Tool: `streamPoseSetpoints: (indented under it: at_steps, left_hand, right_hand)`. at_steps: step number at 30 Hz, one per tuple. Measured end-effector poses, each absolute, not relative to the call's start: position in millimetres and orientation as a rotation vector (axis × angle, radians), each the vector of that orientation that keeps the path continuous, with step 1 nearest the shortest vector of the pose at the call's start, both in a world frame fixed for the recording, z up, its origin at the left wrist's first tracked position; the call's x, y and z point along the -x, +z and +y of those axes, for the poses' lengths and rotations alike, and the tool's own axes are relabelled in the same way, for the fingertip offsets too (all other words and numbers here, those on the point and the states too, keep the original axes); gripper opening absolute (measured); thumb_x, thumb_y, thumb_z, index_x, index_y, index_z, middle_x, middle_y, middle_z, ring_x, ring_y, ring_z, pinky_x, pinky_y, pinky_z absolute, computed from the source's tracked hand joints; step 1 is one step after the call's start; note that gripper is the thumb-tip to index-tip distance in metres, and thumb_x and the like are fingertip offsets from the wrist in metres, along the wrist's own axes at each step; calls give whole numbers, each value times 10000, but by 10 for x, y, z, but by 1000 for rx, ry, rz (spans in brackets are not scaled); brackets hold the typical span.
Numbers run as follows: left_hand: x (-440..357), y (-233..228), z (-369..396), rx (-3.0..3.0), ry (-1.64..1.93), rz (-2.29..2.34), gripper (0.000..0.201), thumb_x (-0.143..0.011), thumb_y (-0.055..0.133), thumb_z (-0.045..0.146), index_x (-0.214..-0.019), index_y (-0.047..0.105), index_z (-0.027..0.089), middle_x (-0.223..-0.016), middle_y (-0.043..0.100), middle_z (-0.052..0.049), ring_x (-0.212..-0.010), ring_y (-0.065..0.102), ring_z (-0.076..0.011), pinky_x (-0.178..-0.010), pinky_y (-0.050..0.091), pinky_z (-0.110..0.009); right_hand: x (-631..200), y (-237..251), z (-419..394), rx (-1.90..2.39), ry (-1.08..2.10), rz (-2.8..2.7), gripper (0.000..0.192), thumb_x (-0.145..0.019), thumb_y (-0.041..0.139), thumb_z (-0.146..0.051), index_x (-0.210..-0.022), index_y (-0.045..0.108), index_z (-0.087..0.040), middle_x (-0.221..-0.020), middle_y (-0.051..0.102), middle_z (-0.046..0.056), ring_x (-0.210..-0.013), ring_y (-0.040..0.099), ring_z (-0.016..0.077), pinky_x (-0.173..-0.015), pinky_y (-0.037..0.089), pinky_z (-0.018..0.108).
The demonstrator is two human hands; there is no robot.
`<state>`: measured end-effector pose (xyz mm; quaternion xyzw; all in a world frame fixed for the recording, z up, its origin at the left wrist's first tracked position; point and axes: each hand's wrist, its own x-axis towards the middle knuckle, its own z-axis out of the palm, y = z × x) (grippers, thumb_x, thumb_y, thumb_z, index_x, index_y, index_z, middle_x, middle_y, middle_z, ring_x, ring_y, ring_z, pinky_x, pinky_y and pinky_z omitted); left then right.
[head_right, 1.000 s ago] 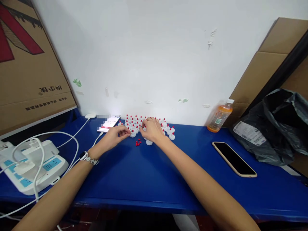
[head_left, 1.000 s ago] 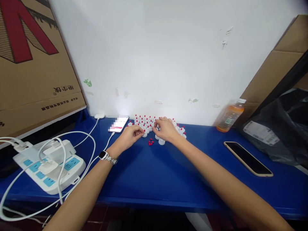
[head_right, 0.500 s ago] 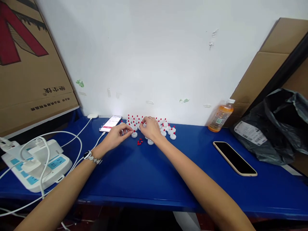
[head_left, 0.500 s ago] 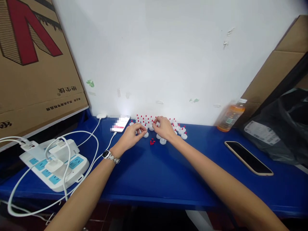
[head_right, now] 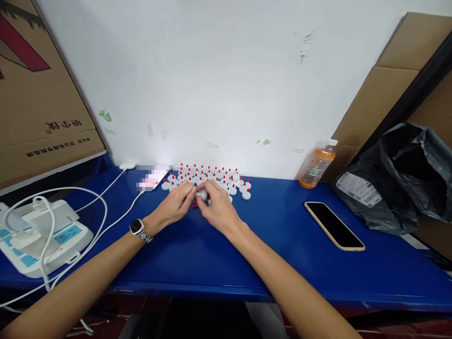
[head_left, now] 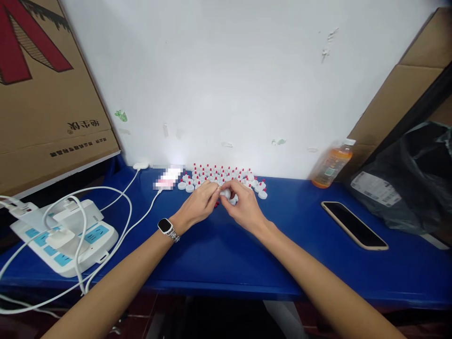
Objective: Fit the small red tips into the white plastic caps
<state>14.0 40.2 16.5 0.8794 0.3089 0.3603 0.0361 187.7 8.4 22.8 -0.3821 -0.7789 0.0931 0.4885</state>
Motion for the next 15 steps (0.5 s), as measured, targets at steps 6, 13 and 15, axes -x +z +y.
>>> streamPoseSetpoints:
  at_steps: [6, 13, 15]
  left_hand:
    - [-336, 90, 414, -2278, 1300, 1082, 395, -1043, 332, 378, -707, 422, 192, -642, 432, 24, -599, 403, -129, -591, 299, -291]
    - [-446, 27, 414, -1811, 1350, 1011, 474, -982, 393, 532, -650, 389, 194, -596, 361, 38, -561, 335, -109, -546, 265, -273]
    - [-463, 17, 424, -1768, 1355, 995, 494, -965, 411, 568, -640, 376, 197, -582, 339, 43, -549, 315, -105, -537, 253, -271]
  right_hand:
    - [-1879, 241, 113, 948, -49, -1963, 153, -914, 483, -100, -972, 572, -210, -1053, 602, 89, -964, 595, 212, -840, 486, 342]
    - [-1850, 221, 135, 1109, -392, -1974, 113, -908, 528, -123, -911, 612, -198, -1022, 607, 90, -923, 546, 233, -795, 423, 375]
    - [-1838, 216, 135, 1121, -423, -1958, 121, -912, 523, -124, -892, 616, -198, -1009, 596, 88, -906, 534, 227, -781, 413, 369]
